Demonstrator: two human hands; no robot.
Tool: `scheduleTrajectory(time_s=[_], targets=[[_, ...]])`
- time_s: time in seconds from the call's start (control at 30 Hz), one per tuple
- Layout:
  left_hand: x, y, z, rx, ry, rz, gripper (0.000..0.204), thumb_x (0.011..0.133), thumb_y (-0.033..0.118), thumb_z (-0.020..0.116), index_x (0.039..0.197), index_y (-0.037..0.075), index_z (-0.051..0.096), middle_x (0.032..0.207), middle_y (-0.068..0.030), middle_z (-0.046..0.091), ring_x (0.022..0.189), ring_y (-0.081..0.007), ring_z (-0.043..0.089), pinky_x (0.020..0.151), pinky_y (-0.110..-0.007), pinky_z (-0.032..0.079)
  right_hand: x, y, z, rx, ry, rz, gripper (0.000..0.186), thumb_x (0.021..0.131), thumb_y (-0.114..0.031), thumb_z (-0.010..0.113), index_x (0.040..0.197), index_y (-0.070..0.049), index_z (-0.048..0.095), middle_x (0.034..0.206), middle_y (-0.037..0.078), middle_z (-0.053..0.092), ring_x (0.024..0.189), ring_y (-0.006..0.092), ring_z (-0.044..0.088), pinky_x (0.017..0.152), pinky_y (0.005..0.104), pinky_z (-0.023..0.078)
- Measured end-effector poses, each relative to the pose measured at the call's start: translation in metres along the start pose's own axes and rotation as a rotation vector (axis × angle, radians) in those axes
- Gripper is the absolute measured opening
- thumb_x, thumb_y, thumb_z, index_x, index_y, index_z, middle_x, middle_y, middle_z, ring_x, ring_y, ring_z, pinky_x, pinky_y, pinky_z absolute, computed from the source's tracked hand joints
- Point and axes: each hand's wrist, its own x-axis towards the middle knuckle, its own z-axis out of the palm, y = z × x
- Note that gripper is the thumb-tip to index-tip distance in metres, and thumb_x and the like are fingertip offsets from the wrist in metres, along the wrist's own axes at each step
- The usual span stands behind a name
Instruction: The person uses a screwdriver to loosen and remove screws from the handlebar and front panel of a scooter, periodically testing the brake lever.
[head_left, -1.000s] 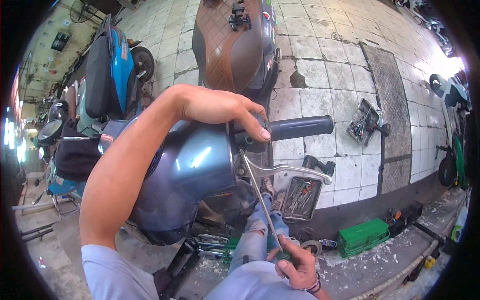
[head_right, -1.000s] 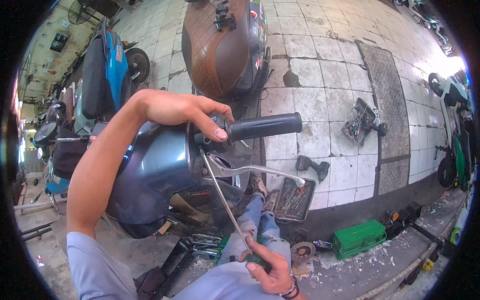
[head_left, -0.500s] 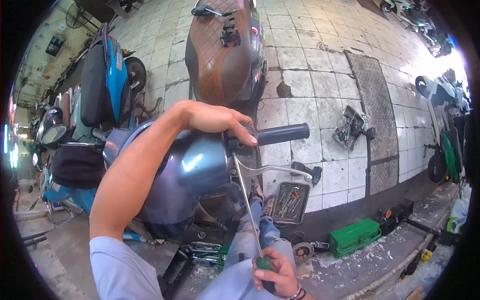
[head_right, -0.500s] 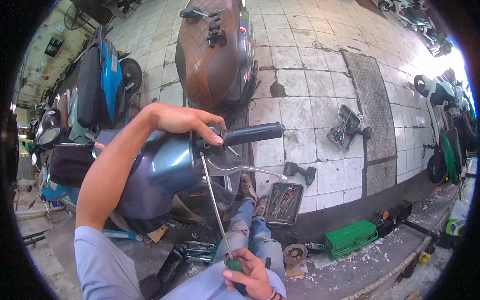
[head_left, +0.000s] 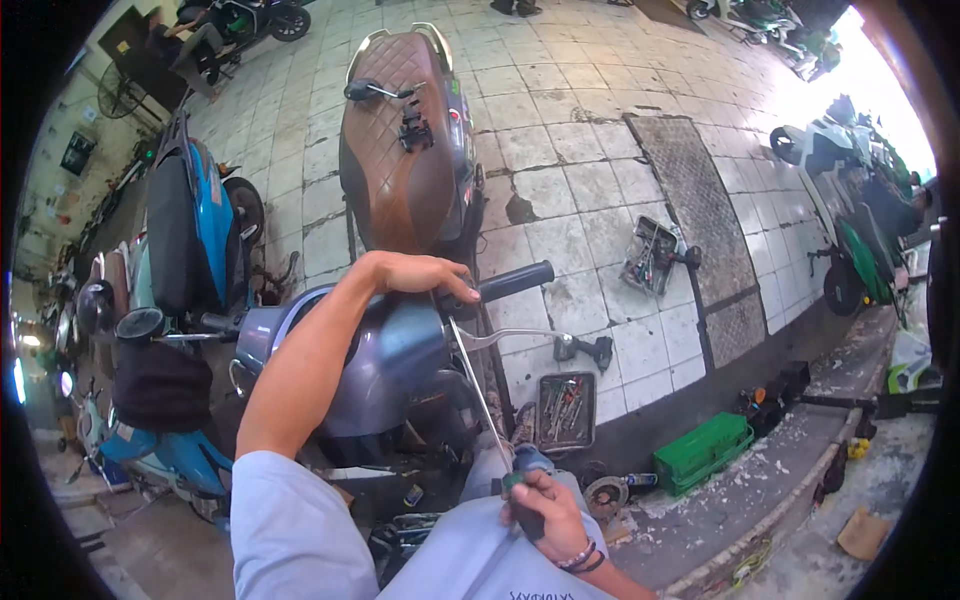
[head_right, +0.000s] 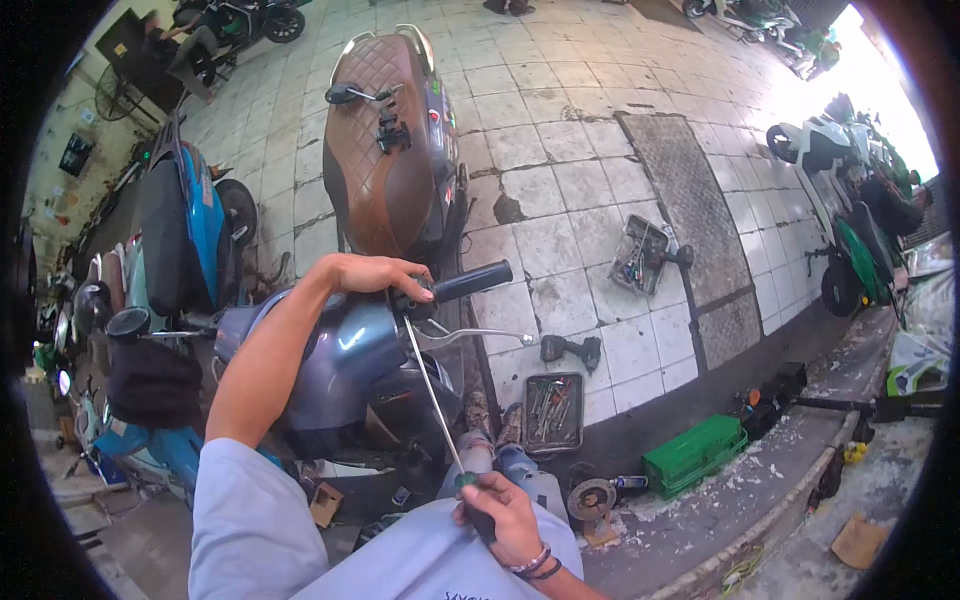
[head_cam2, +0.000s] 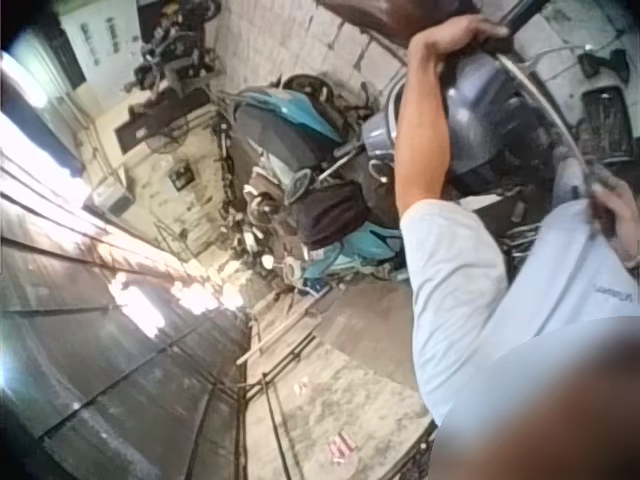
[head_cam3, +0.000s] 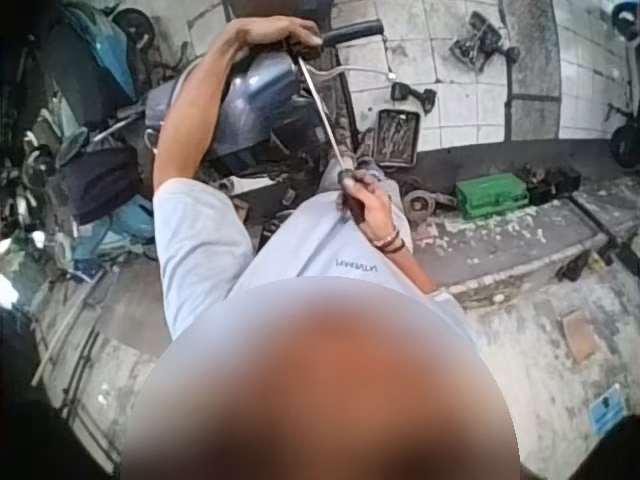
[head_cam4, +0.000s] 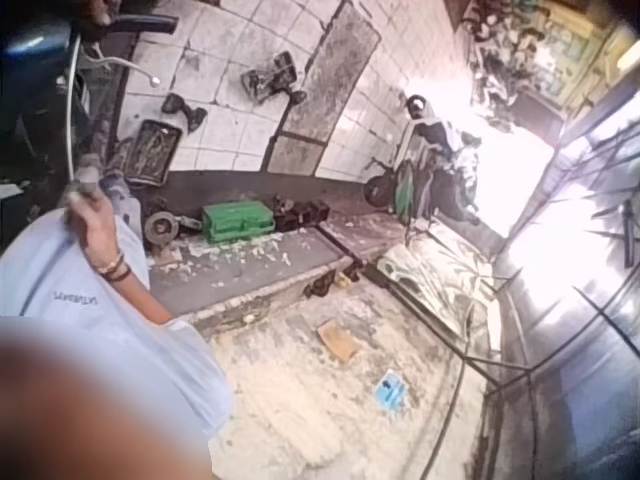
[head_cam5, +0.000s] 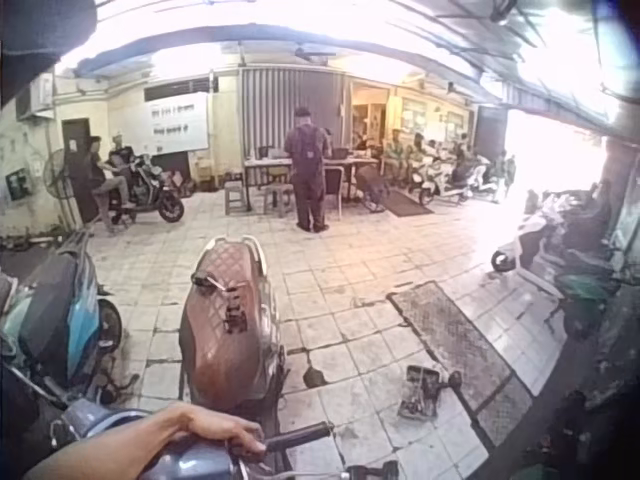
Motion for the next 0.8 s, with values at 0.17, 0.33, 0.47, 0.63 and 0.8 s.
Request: scheduleTrajectory(time_s=[0.17, 0.33, 0.47, 0.63, 0.8], targets=[[-0.01, 0.022, -0.004, -0.019, -0.105, 0.004, 0.1, 0.096, 0.064, 0.069, 0.165, -0.003, 0.041, 0.169, -0.02, 0.044, 0.16, -0.0323, 0.035, 0.13, -0.043, 0.025, 0.007, 0.006, -0.007, 0.094, 0.019, 0.066, 0.036, 0.115, -0.032, 0.057, 0.125, 0.001, 0.066, 0.109, 0.012, 0.075, 0.08, 0.0193, 0.071, 0.068, 0.0324, 0.055], [-0.014, 0.025, -0.004, 0.019, -0.04, 0.059, 0.089, 0.099, 0.062, 0.066, 0.16, -0.001, 0.049, 0.164, -0.0176, 0.05, 0.152, -0.0289, 0.042, 0.126, -0.041, 0.03, 0.005, 0.015, -0.001, -0.082, 0.102, -0.263, 0.038, 0.096, -0.003, 0.081, 0.129, 0.002, 0.063, 0.11, 0.01, 0.074, 0.085, 0.0173, 0.072, 0.073, 0.0311, 0.059], [0.015, -0.009, -0.009, 0.004, -0.059, 0.07, 0.081, 0.1, 0.06, 0.066, 0.153, -0.001, 0.058, 0.16, -0.0111, 0.054, 0.145, -0.0244, 0.047, 0.123, -0.04, 0.033, 0.019, 0.022, -0.014, -0.169, 0.204, -0.28, 0.037, 0.098, -0.01, 0.082, 0.127, 0.003, 0.064, 0.112, 0.01, 0.077, 0.097, 0.0171, 0.076, 0.083, 0.0342, 0.064], [0.007, -0.011, -0.006, -0.444, -0.147, 0.105, 0.055, 0.107, 0.046, 0.062, 0.142, 0.003, 0.069, 0.145, -0.0002, 0.064, 0.134, -0.0154, 0.053, 0.119, -0.035, 0.036, 0.024, 0.03, -0.016, -0.19, 0.195, -0.334, 0.035, 0.098, -0.009, 0.081, 0.126, 0.002, 0.064, 0.113, 0.011, 0.077, 0.097, 0.0175, 0.075, 0.08, 0.0344, 0.065], [0.015, -0.02, -0.004, -0.444, -0.092, 0.095, 0.055, 0.107, 0.042, 0.065, 0.144, 0.002, 0.07, 0.145, -0.0048, 0.07, 0.13, -0.0173, 0.062, 0.118, -0.034, 0.041, 0.03, 0.037, -0.022, -0.147, 0.179, -0.276, 0.036, 0.099, -0.009, 0.08, 0.128, 0.002, 0.063, 0.114, 0.011, 0.076, 0.098, 0.0183, 0.075, 0.08, 0.0346, 0.064]])
